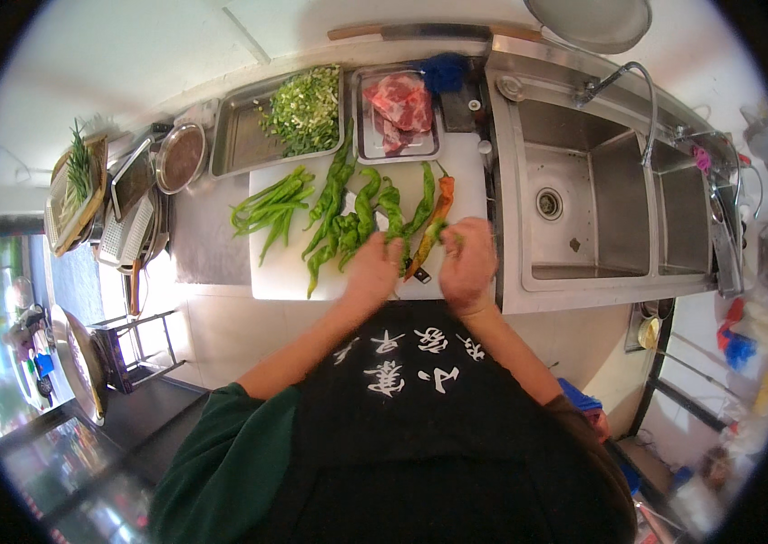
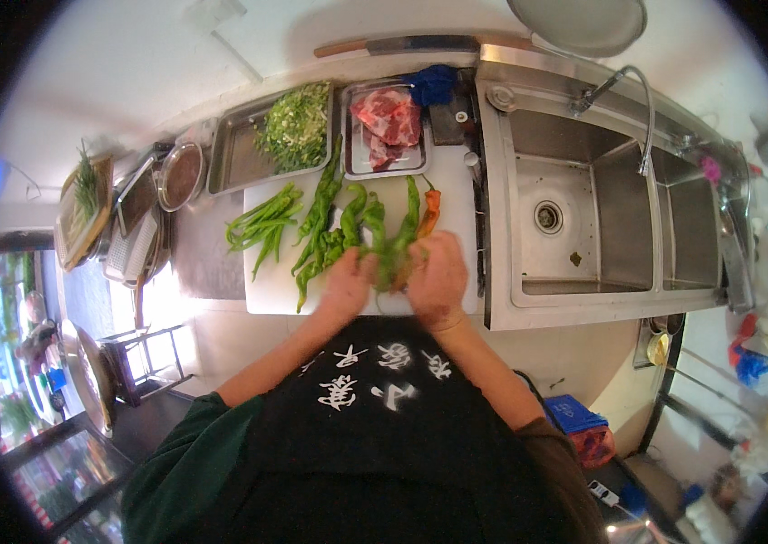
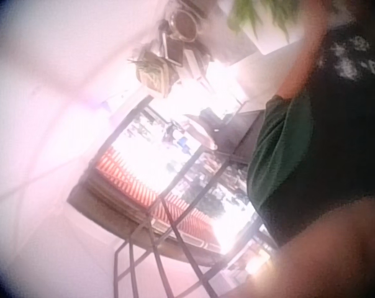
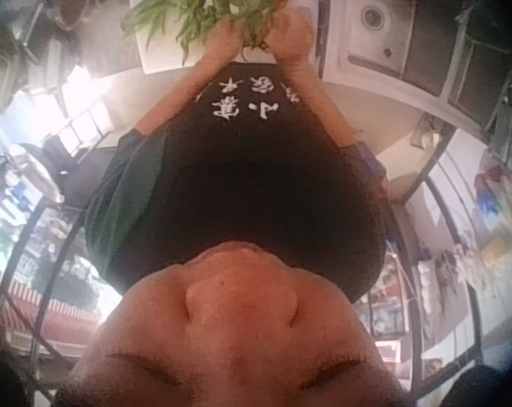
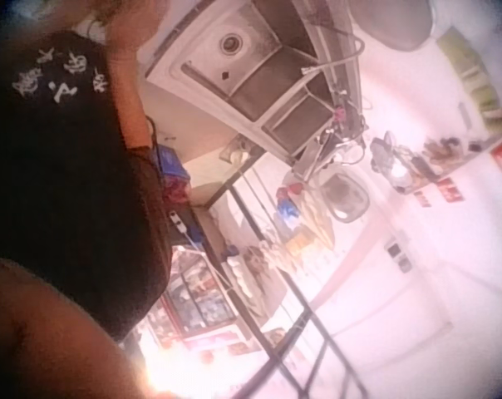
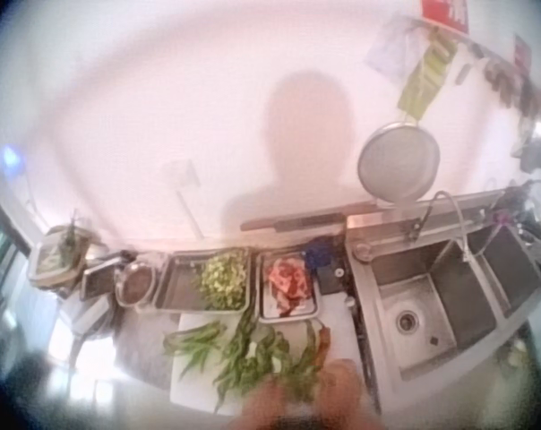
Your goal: The person retrieves green and red peppers from a storage area, removes stems, and washes them in a sink. The person also handles green onions and a knife on a cutting board with raw meat nearby.
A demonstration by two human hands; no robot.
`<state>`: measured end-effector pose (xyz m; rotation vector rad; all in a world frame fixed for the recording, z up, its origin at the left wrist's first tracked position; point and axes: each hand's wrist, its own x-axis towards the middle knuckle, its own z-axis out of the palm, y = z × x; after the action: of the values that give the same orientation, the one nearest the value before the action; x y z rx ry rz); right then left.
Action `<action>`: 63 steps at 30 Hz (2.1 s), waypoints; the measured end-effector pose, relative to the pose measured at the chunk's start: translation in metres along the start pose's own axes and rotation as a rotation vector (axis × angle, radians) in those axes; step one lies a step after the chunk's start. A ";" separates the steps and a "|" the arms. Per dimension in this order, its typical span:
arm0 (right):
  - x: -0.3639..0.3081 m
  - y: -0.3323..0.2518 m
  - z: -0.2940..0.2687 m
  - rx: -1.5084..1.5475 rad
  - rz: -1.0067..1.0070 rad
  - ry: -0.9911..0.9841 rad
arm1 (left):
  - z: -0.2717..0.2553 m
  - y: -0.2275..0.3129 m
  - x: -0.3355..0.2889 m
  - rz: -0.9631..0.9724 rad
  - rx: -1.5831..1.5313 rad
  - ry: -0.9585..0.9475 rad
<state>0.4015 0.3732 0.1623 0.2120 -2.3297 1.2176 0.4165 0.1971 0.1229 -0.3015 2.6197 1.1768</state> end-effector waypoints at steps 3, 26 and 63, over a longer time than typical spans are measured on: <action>0.020 0.006 -0.009 0.024 0.051 0.005 | -0.022 -0.032 -0.008 -0.022 -0.132 -0.196; 0.068 0.227 0.110 -0.219 0.576 -0.839 | -0.061 -0.046 -0.006 -0.199 -0.540 -0.393; 0.038 0.021 -0.067 0.696 0.511 -0.494 | -0.025 0.101 -0.001 0.169 -0.726 -0.426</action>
<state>0.3852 0.4426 0.1977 0.1640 -2.3173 2.4548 0.3848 0.2447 0.2102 0.0503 1.8094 1.9686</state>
